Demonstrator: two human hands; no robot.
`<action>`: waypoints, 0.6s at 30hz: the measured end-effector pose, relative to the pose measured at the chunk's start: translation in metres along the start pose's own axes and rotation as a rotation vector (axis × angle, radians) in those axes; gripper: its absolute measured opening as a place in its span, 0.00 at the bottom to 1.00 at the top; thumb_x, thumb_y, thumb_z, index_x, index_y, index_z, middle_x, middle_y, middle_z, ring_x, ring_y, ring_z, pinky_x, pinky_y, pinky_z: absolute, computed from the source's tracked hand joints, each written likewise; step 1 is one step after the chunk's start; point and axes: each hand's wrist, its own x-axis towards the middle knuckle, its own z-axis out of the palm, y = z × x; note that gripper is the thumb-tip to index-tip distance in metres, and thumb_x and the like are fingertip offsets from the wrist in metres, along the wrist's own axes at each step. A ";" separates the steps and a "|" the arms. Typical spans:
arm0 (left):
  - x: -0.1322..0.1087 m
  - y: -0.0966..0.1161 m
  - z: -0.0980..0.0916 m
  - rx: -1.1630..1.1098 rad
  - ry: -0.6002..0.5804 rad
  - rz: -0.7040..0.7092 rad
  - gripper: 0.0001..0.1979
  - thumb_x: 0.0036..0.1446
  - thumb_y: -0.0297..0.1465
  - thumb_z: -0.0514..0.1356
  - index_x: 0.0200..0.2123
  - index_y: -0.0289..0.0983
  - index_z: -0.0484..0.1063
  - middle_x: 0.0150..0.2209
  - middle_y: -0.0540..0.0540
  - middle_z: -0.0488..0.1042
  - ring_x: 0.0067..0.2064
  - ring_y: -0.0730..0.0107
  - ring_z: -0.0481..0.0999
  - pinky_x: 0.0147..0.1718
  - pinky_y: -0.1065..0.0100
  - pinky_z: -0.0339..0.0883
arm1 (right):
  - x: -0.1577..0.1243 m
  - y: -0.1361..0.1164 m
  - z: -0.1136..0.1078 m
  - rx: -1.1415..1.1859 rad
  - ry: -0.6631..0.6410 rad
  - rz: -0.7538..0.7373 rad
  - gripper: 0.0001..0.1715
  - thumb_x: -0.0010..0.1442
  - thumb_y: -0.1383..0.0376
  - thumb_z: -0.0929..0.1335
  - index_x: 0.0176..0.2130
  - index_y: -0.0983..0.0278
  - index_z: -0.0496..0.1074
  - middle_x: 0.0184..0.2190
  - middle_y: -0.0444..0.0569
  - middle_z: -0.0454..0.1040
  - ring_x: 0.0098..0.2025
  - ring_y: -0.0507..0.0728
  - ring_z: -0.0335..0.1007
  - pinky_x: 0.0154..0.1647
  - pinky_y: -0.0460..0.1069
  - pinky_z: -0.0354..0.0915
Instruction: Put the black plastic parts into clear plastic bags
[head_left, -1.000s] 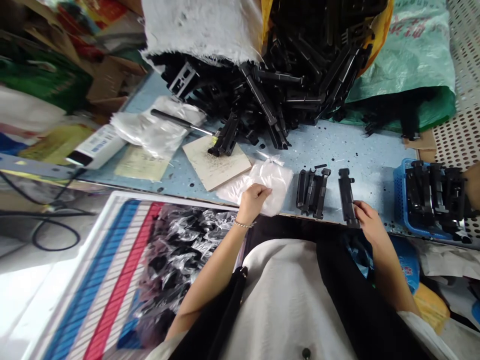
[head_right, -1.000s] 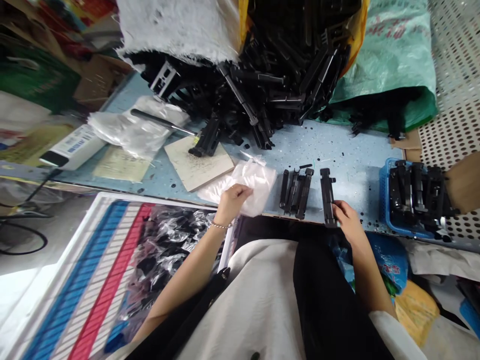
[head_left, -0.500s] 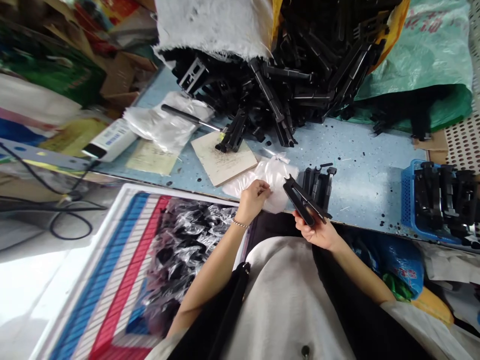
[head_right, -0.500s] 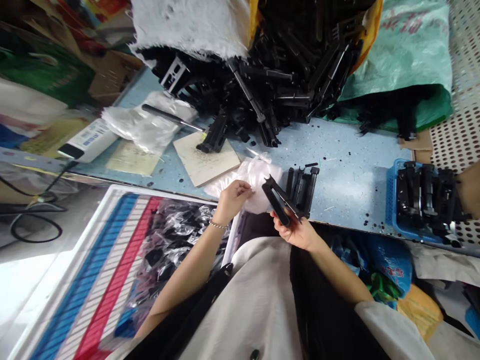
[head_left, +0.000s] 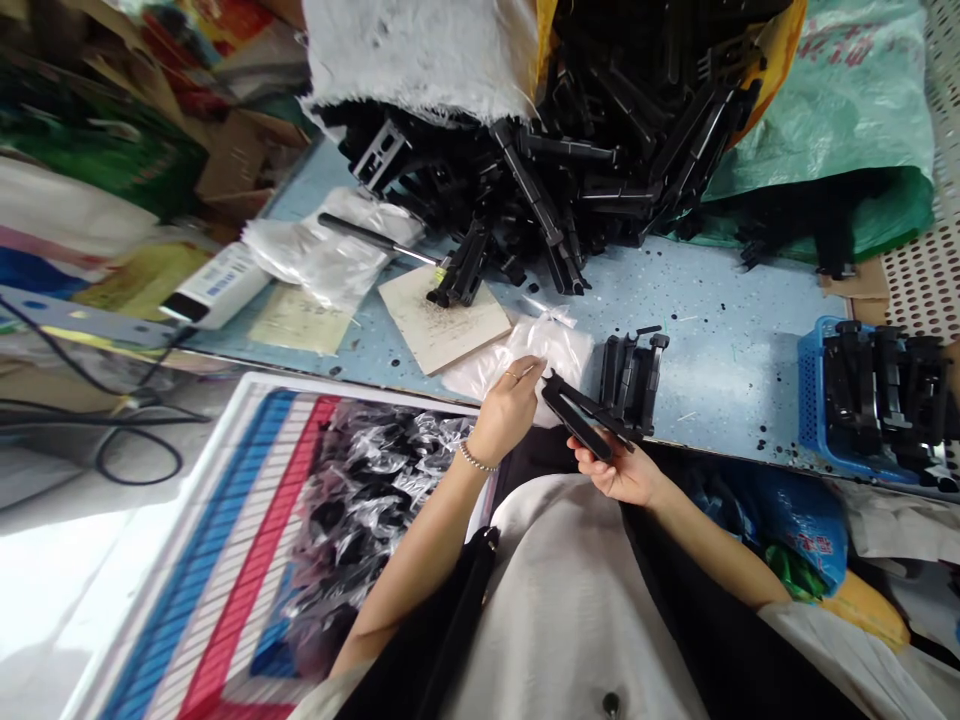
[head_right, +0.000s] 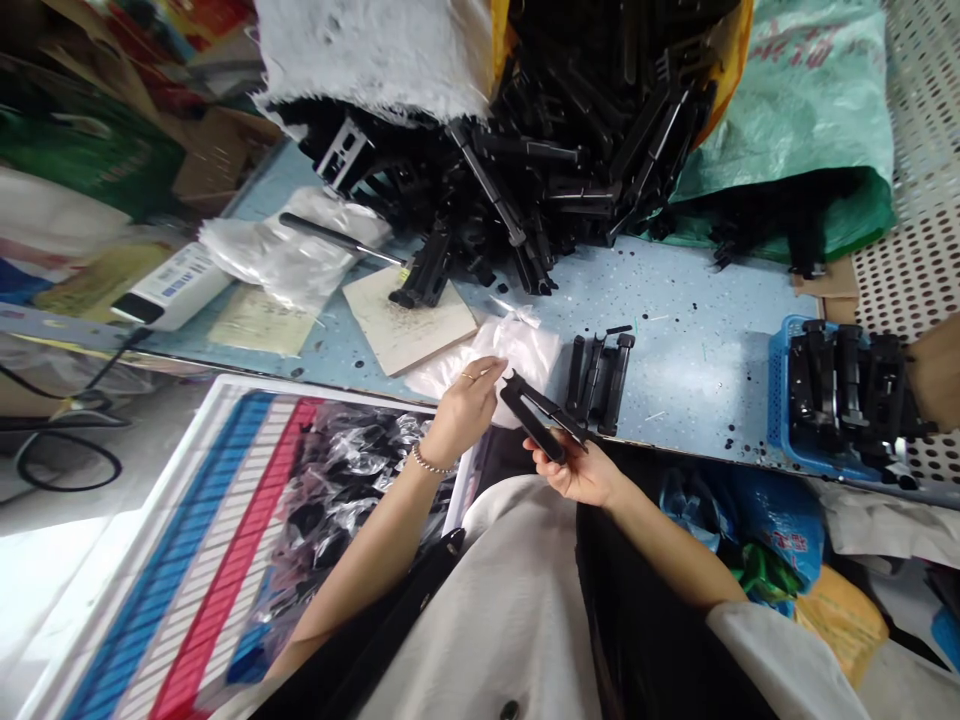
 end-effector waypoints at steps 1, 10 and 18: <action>-0.001 0.006 0.001 -0.012 0.002 0.029 0.27 0.64 0.18 0.48 0.64 0.35 0.66 0.61 0.34 0.70 0.62 0.56 0.73 0.62 0.53 0.72 | 0.004 -0.001 0.003 -0.033 0.003 -0.004 0.14 0.73 0.62 0.63 0.46 0.71 0.71 0.29 0.46 0.73 0.25 0.46 0.64 0.18 0.36 0.67; -0.032 0.066 -0.012 -0.303 -0.128 0.224 0.34 0.65 0.23 0.57 0.72 0.40 0.55 0.64 0.34 0.68 0.65 0.57 0.72 0.61 0.57 0.74 | 0.027 0.002 0.022 -0.604 0.245 -0.656 0.15 0.53 0.58 0.79 0.31 0.63 0.74 0.25 0.42 0.73 0.30 0.52 0.72 0.28 0.44 0.69; -0.075 0.057 -0.106 -0.303 0.080 -0.290 0.11 0.62 0.33 0.64 0.47 0.46 0.80 0.46 0.46 0.83 0.47 0.61 0.83 0.43 0.63 0.82 | -0.010 0.007 0.055 -1.255 -0.047 -0.466 0.25 0.67 0.49 0.68 0.53 0.63 0.76 0.42 0.51 0.80 0.38 0.56 0.78 0.43 0.54 0.75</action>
